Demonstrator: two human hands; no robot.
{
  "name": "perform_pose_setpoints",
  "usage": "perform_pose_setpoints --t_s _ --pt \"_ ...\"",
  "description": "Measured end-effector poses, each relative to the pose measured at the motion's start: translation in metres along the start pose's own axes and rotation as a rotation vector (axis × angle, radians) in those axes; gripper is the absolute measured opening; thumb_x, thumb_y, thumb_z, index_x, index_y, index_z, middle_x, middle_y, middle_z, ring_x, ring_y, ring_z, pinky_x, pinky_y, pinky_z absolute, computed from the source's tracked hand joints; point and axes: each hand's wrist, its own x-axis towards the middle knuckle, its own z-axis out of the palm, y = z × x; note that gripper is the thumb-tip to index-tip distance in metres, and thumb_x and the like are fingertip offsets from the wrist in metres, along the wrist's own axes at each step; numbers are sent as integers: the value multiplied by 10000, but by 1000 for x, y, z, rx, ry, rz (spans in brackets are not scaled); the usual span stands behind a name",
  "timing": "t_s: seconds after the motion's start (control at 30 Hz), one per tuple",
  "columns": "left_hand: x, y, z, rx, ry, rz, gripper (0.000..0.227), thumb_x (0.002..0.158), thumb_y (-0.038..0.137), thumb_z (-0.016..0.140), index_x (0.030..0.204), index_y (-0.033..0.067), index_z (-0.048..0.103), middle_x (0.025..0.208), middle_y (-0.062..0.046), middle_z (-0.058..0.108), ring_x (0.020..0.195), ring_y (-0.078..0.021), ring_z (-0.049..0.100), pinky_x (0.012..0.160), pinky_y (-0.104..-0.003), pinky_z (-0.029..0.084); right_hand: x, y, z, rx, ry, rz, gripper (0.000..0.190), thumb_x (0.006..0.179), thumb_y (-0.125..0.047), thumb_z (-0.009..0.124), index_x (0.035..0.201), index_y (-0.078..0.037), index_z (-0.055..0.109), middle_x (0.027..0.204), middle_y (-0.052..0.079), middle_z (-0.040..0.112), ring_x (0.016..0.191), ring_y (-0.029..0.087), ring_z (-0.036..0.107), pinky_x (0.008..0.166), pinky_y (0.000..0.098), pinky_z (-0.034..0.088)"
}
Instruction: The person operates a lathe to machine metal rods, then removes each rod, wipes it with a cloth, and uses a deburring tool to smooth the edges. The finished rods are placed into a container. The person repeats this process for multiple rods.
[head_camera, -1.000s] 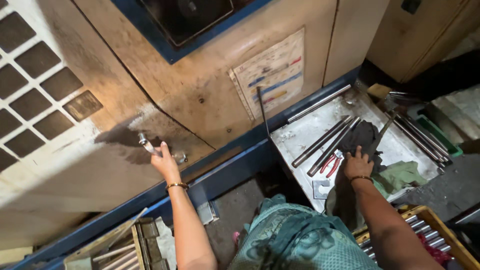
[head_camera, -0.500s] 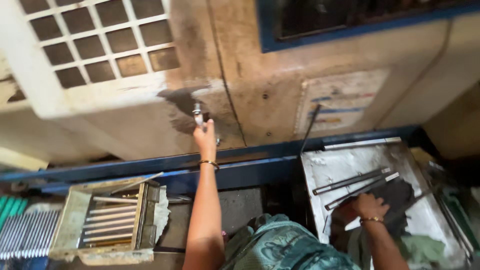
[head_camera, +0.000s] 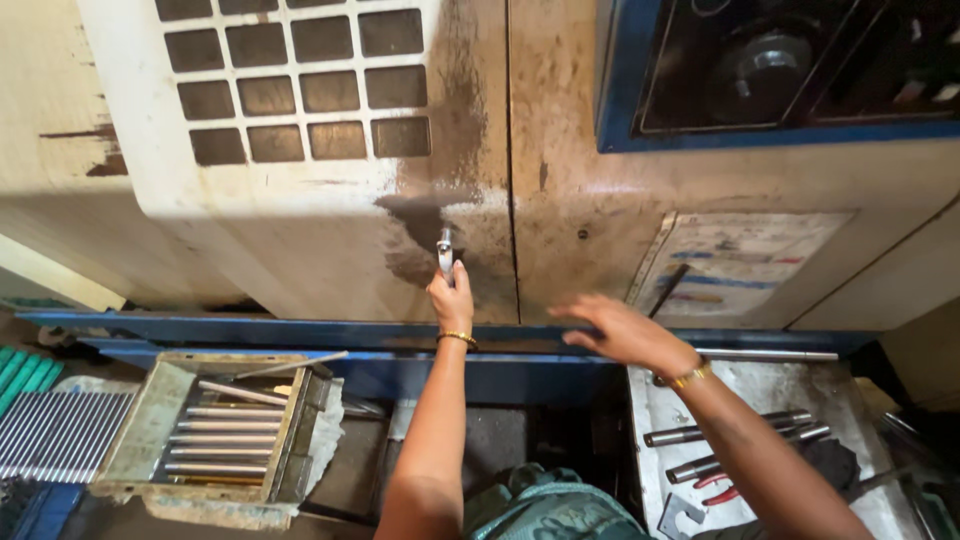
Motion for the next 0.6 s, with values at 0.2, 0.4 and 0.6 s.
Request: perform_pose_setpoints --t_s 0.2,0.4,0.6 --pt "-2 -3 -1 -10 -26 -31 320 988 260 627 843 -24 645 586 -176 587 490 -301 567 529 -445 440 101 -53 -63 -144 361 -231 507 865 -214 763 1342 -126 618 1523 157 480 1409 401 419 1111 501 380" --pt "-3 1 -3 -15 -37 -17 332 995 268 626 825 -17 644 580 -154 585 497 -286 578 532 -431 440 170 -42 -81 -341 713 -191 507 893 -233 740 1361 -84 612 1568 164 459 1471 363 382 1194 496 299" --pt "0 12 -5 -44 -45 -39 314 990 273 614 855 -9 646 576 -131 579 493 -248 564 524 -415 437 187 -33 -71 -672 846 -110 434 959 -293 688 1341 -92 645 1562 124 489 1473 285 406 1221 479 280"
